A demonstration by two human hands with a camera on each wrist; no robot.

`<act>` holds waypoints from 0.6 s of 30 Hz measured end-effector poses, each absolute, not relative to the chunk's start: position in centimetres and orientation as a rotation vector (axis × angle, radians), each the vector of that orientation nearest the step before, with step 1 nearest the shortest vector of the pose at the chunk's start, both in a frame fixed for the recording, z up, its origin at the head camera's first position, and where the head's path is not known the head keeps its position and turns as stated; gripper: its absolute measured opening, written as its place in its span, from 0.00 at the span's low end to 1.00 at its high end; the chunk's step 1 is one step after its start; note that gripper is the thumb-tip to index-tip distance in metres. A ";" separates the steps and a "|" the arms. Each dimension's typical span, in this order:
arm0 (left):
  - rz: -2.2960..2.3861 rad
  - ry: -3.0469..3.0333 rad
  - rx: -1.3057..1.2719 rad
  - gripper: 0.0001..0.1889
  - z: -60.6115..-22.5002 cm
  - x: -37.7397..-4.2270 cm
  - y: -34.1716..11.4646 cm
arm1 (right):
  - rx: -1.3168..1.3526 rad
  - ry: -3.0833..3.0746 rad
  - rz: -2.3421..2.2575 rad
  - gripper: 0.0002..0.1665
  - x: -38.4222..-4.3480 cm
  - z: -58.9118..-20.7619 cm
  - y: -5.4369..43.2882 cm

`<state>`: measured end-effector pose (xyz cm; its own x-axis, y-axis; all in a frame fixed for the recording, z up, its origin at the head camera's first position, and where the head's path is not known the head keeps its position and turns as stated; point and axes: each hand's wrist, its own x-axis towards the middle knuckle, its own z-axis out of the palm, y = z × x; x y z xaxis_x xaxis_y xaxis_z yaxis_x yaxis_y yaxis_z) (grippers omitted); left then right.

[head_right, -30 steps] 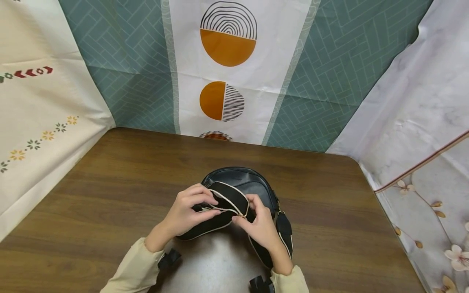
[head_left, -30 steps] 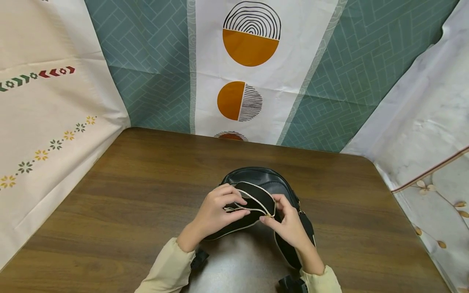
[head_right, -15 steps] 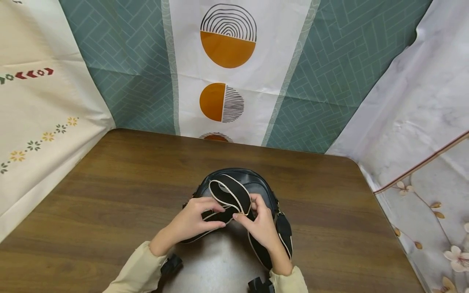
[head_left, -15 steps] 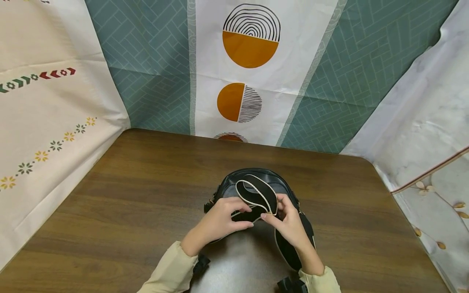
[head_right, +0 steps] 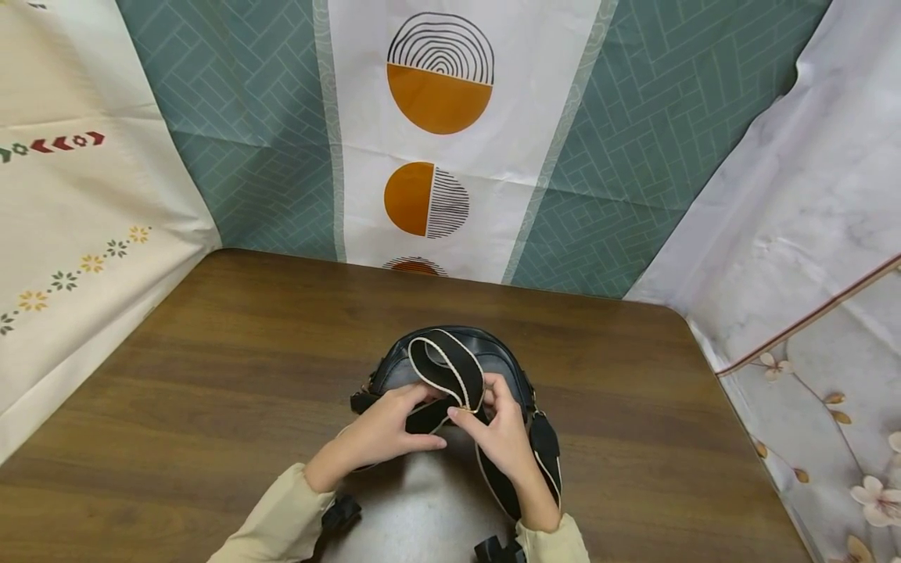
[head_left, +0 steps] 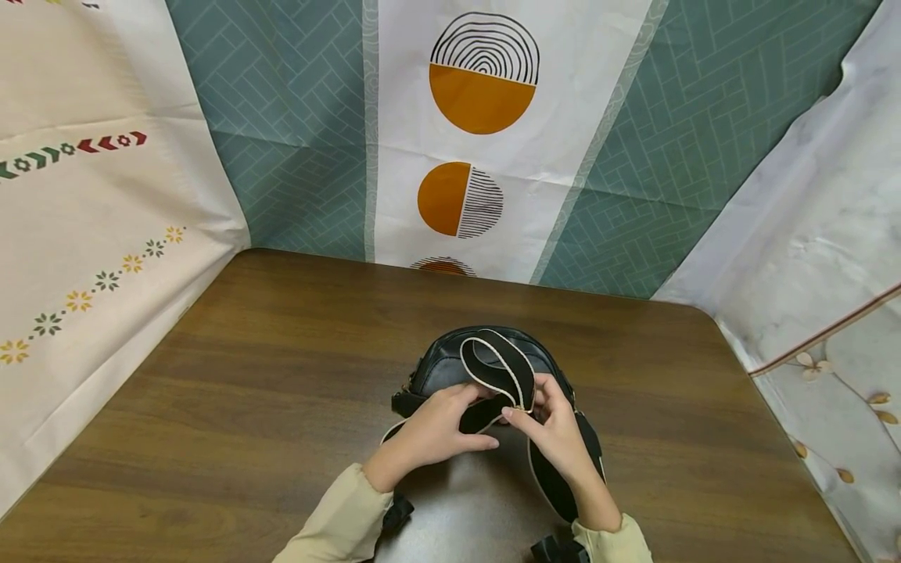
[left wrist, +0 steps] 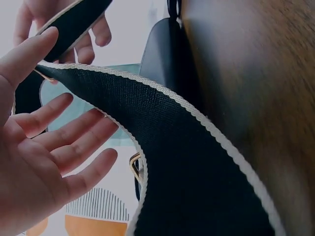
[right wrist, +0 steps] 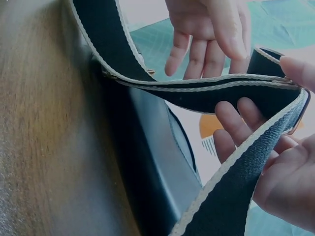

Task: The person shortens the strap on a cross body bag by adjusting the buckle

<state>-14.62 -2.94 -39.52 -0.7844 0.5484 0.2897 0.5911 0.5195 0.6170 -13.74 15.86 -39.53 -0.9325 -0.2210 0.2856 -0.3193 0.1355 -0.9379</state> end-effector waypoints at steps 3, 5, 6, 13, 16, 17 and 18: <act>-1.136 -2.698 -0.987 0.27 -39.5 -14.7 -2.8 | 0.528 -2.304 1.947 0.20 -13.8 -39.6 15.8; -1.131 -2.693 -0.975 0.26 -39.6 -14.7 -2.7 | 0.507 -2.304 1.964 0.20 -13.8 -39.6 15.8; -1.134 -2.683 -0.969 0.25 -39.6 -14.8 -2.7 | 0.494 -2.304 1.975 0.20 -13.8 -39.6 15.7; -1.491 -2.503 -1.014 0.16 -40.3 -15.4 -2.8 | 0.440 -2.275 2.066 0.17 -13.6 -39.3 15.6; -1.695 -2.460 -1.025 0.11 -40.3 -15.6 -2.9 | 0.430 -2.279 2.073 0.17 -13.5 -39.2 15.6; -1.772 -2.444 -1.014 0.10 -40.3 -15.7 -3.0 | 0.430 -2.281 2.073 0.16 -13.5 -39.1 15.6; -1.838 -2.431 -0.990 0.08 -40.3 -15.7 -3.0 | 0.436 -2.284 2.070 0.16 -13.5 -39.1 15.6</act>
